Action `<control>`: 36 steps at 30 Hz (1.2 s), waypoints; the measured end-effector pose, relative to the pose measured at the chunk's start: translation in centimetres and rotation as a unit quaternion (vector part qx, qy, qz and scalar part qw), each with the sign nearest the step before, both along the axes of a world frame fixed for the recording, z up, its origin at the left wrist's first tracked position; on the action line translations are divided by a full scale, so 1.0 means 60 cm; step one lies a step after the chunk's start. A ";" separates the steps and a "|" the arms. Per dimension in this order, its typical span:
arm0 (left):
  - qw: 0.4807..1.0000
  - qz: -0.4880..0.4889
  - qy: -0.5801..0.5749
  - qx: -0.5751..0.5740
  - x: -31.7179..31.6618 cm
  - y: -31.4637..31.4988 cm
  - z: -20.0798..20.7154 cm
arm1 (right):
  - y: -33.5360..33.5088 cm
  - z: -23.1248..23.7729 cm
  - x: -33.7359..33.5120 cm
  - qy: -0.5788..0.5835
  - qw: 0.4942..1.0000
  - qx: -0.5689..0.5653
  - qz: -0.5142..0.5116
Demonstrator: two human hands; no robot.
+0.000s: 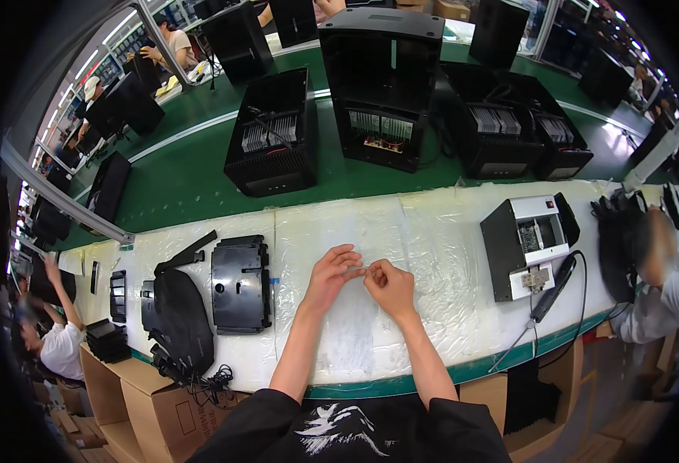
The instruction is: The person is assembling components into a black electronic housing using an electric screwdriver.
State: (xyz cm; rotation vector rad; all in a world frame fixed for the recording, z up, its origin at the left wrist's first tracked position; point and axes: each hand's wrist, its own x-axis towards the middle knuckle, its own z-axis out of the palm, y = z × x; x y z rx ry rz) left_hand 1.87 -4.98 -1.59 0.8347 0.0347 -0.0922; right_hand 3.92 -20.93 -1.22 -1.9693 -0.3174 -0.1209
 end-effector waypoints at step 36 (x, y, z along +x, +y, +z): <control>1.000 0.007 0.008 0.004 -0.004 0.005 0.004 | 0.005 0.003 -0.003 -0.025 1.000 -0.018 0.005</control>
